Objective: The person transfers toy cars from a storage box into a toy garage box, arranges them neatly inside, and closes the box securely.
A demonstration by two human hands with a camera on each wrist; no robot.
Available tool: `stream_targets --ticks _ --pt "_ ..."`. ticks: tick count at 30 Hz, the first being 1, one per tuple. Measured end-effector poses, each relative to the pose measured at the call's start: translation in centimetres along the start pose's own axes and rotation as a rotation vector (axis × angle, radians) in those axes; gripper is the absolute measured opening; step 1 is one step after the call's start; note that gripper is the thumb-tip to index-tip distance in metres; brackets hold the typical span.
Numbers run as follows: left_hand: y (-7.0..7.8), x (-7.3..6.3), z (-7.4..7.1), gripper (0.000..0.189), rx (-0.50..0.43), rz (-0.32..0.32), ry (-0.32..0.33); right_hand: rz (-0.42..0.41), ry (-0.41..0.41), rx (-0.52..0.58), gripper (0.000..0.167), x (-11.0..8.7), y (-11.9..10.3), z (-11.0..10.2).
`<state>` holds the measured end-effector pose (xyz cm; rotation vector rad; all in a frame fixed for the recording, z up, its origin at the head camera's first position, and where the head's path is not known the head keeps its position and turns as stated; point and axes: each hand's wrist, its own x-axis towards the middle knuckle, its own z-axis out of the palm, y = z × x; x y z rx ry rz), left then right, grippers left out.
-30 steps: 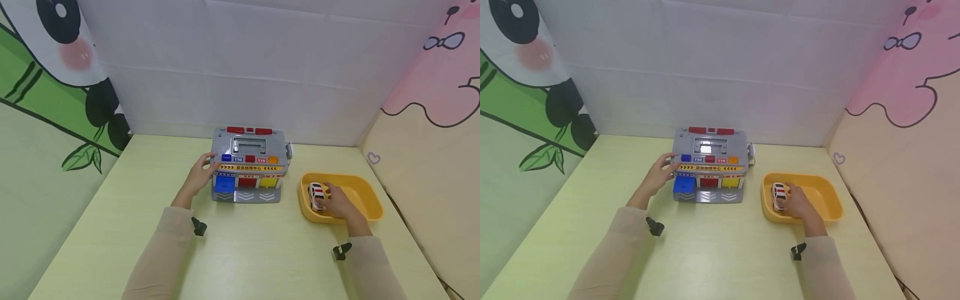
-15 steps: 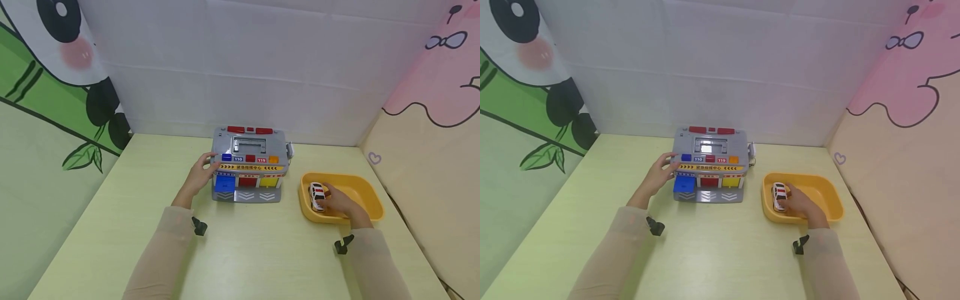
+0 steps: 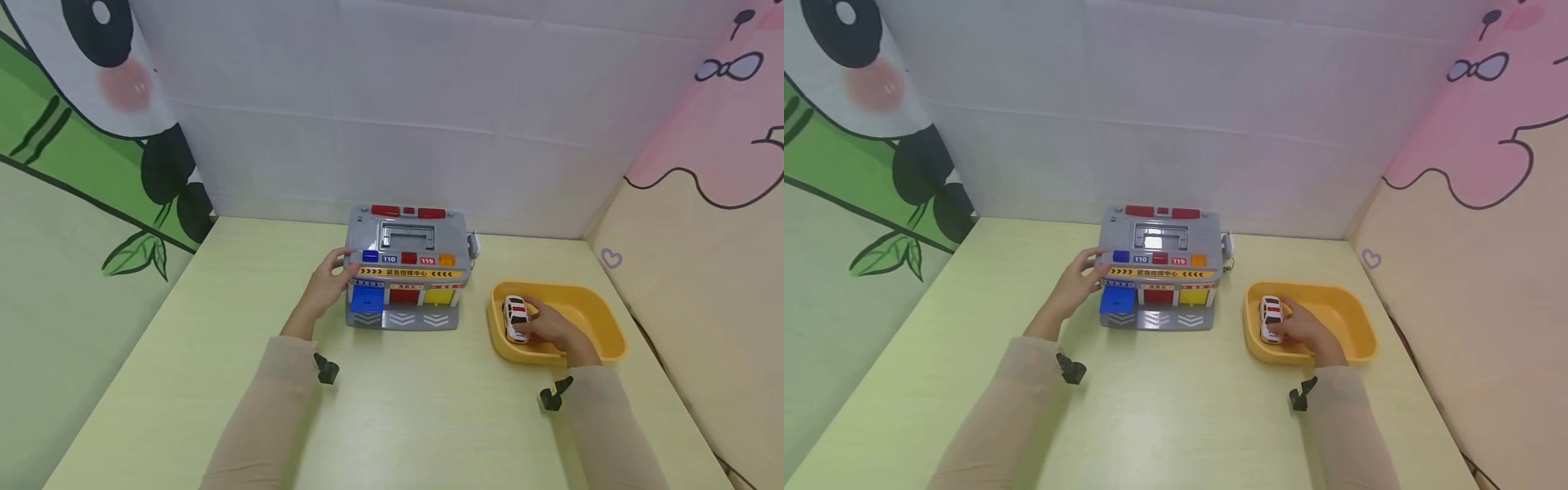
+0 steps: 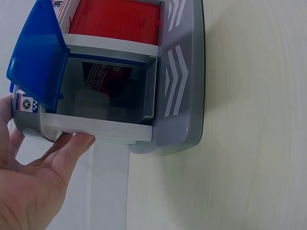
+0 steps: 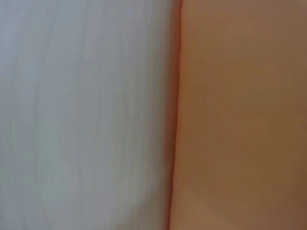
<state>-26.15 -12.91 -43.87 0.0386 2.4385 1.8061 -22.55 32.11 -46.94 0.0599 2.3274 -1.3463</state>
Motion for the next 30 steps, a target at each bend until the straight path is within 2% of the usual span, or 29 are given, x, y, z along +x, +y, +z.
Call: stream_targets --ticks 9,18,30 --pt "-0.1 0.1 0.0 0.055 0.000 -0.003 0.001 0.019 0.026 0.037 0.083 0.1 0.2 -0.3" --pt "-0.1 0.2 0.1 0.055 0.006 -0.009 0.005 -0.003 0.037 0.190 0.084 0.0 0.7 -0.2" --pt "-0.1 0.1 0.1 0.054 -0.003 -0.012 0.009 -0.024 0.075 0.283 0.082 -1.0 0.1 -0.2"
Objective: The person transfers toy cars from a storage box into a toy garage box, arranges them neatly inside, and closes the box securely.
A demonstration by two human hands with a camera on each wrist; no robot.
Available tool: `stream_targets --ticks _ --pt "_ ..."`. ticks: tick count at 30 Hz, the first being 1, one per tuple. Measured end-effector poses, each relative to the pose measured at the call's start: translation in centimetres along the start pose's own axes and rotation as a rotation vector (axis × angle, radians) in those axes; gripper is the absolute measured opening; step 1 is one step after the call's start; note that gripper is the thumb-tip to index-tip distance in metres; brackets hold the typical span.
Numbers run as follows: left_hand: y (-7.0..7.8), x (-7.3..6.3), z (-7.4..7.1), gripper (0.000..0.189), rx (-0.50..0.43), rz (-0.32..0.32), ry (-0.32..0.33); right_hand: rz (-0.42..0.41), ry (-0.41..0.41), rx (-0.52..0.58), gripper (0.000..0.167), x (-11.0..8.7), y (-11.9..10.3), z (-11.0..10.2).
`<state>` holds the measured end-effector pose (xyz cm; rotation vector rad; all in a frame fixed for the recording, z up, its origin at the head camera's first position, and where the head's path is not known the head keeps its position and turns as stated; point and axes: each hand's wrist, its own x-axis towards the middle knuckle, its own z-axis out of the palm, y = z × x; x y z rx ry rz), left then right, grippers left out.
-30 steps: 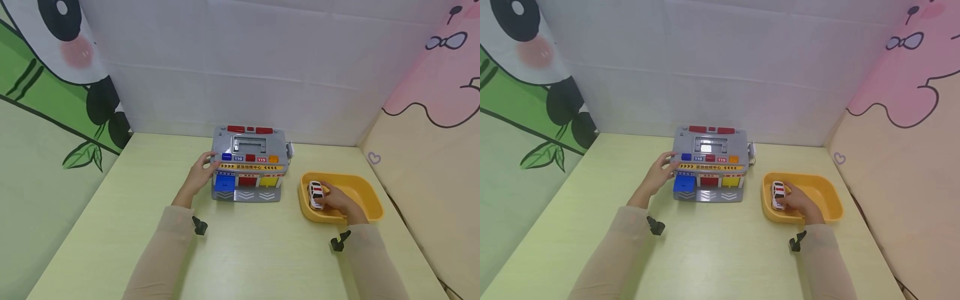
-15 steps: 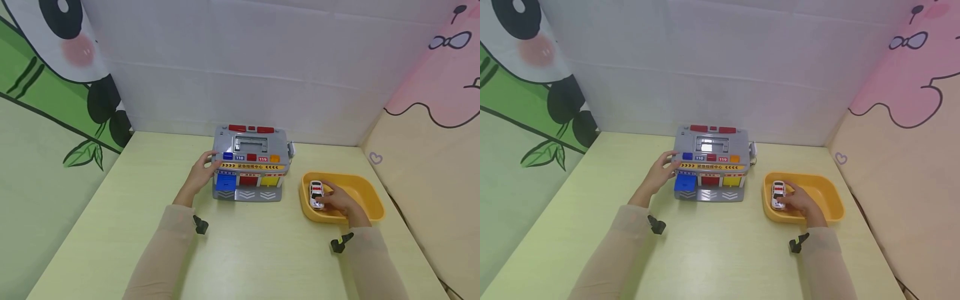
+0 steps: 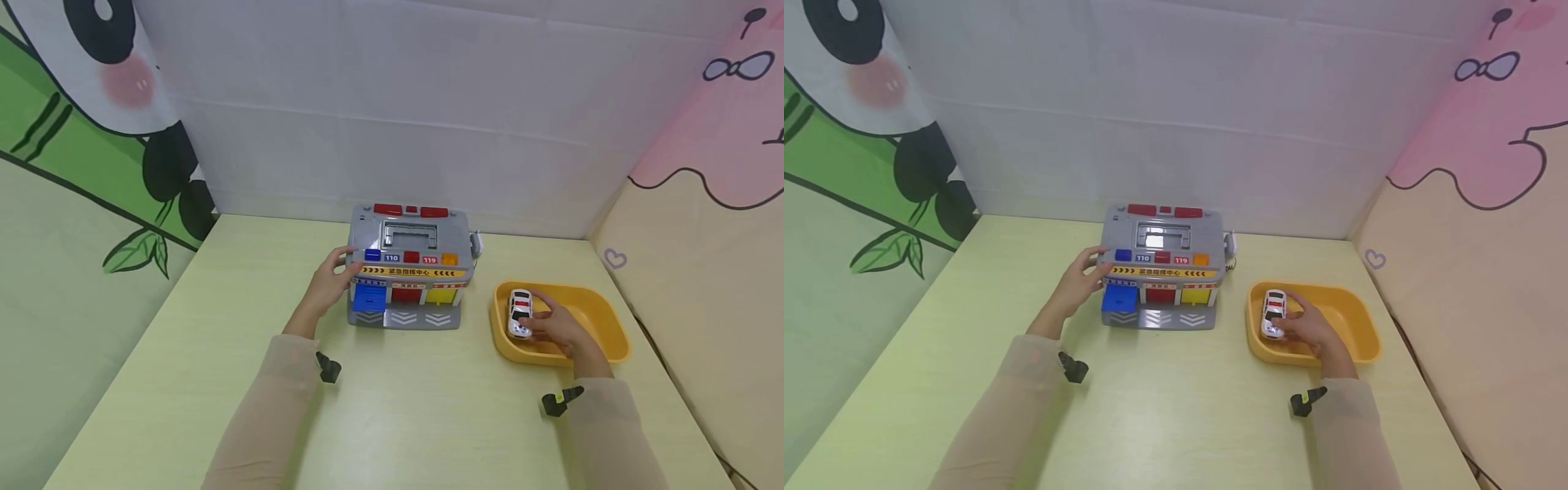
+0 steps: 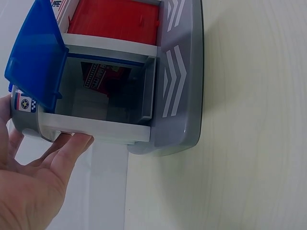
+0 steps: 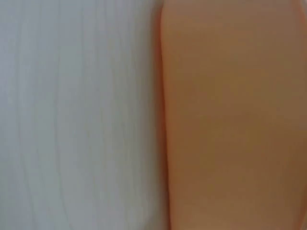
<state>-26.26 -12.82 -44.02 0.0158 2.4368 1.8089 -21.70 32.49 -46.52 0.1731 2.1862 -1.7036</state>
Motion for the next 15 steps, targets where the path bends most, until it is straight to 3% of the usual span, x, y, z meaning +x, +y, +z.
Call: stream_targets --ticks 15 --pt "-0.2 0.0 0.1 0.052 0.030 0.010 0.012 -0.105 -0.024 0.018 0.080 -1.5 -1.8 0.6"
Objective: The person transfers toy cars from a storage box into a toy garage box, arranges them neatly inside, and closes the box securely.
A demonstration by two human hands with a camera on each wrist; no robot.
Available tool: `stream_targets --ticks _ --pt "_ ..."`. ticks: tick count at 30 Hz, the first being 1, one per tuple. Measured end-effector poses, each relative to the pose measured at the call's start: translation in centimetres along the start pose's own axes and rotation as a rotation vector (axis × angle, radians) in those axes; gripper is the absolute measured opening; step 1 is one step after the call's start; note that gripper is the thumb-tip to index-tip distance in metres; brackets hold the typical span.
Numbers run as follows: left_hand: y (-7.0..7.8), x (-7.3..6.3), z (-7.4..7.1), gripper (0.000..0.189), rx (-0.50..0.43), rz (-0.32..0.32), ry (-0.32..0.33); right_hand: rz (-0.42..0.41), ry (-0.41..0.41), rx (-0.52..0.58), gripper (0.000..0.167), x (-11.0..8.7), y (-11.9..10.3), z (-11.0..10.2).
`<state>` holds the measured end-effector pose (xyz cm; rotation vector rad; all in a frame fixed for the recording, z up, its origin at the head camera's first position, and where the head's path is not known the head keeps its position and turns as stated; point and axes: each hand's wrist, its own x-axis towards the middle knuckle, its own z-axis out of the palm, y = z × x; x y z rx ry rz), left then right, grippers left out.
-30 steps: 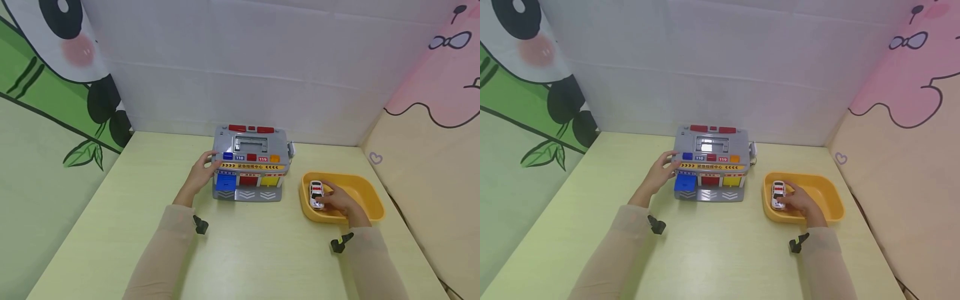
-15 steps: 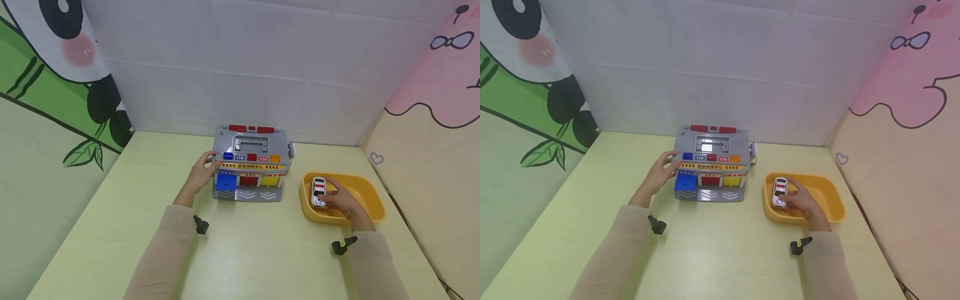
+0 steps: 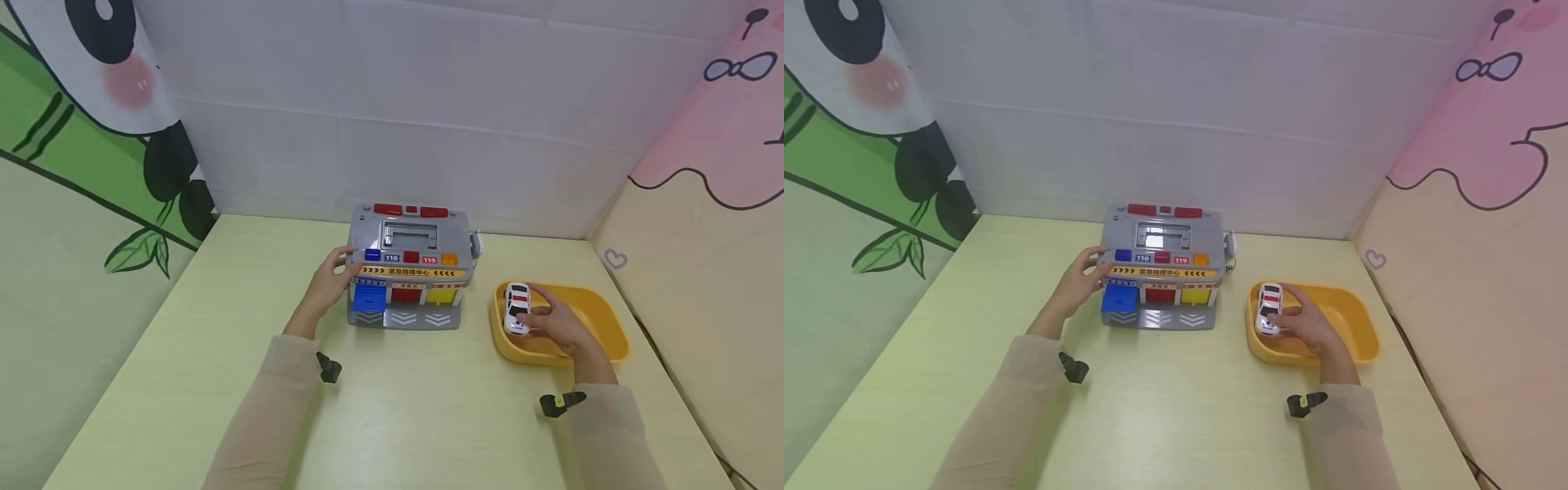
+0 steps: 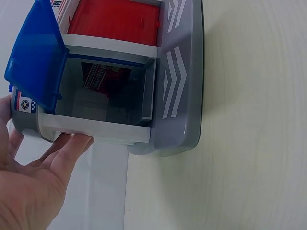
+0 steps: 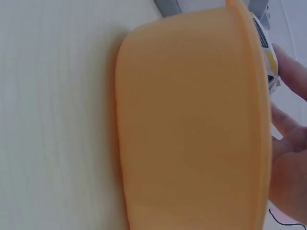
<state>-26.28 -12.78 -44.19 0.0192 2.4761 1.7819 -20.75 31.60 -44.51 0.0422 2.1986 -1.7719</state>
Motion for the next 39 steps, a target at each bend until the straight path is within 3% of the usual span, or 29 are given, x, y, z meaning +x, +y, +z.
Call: stream_targets --ticks 21,39 --pt "0.3 -0.2 -0.2 0.054 -0.009 -0.012 0.001 -0.023 -0.045 0.000 0.082 -1.4 -2.9 3.4" --pt "0.4 -0.4 -0.3 0.052 -0.012 -0.014 -0.006 -0.009 -0.085 -0.021 0.080 -1.3 -3.0 7.8"
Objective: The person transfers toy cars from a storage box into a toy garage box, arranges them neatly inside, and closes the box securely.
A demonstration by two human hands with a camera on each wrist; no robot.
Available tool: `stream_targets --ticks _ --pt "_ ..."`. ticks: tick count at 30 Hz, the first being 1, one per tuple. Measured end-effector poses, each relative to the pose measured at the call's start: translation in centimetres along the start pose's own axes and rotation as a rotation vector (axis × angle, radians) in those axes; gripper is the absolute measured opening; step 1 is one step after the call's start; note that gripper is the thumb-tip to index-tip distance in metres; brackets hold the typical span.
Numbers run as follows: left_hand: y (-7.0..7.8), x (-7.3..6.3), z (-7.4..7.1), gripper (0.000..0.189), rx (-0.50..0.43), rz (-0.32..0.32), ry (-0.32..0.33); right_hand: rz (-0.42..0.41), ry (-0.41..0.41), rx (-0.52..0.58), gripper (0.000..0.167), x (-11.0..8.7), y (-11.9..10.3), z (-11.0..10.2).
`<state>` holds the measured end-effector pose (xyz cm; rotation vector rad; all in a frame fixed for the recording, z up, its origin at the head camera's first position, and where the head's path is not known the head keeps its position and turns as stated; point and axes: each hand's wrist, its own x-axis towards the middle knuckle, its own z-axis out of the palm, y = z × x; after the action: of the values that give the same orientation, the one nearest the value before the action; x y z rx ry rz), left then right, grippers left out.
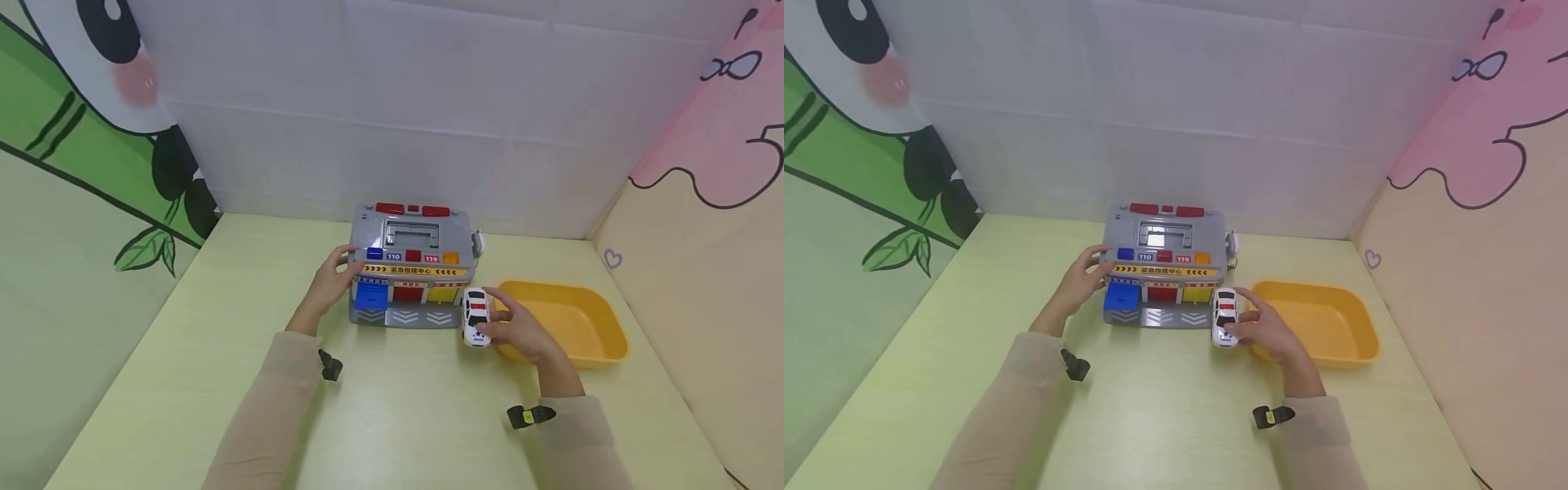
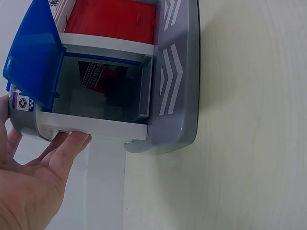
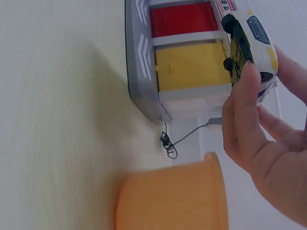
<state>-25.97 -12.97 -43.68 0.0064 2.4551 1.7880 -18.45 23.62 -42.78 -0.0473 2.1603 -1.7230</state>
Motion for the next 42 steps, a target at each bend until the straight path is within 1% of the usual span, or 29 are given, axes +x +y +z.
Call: stream_targets --ticks 7,18,23,27,36,42 --pt "0.1 0.0 0.0 0.053 -0.012 -0.009 0.000 0.007 -0.020 0.000 0.081 0.4 0.1 1.7" --pt "-0.1 0.2 0.0 0.053 -0.014 -0.012 0.001 0.020 -0.053 0.019 0.083 1.8 0.5 4.5" --pt "-0.2 0.3 0.0 0.053 -0.015 -0.008 0.001 0.044 -0.039 0.016 0.081 2.3 0.4 5.7" --pt "-0.1 0.3 0.0 0.053 -0.013 -0.006 0.001 0.045 -0.042 0.026 0.080 2.7 0.2 6.7" --pt "-0.4 -0.7 -0.7 0.052 -0.020 0.004 -0.023 0.060 -0.005 0.006 0.078 2.5 0.3 10.4" --pt "-0.5 -1.3 -1.0 0.052 -0.025 0.014 -0.040 0.062 0.010 0.003 0.079 2.5 0.4 12.3"
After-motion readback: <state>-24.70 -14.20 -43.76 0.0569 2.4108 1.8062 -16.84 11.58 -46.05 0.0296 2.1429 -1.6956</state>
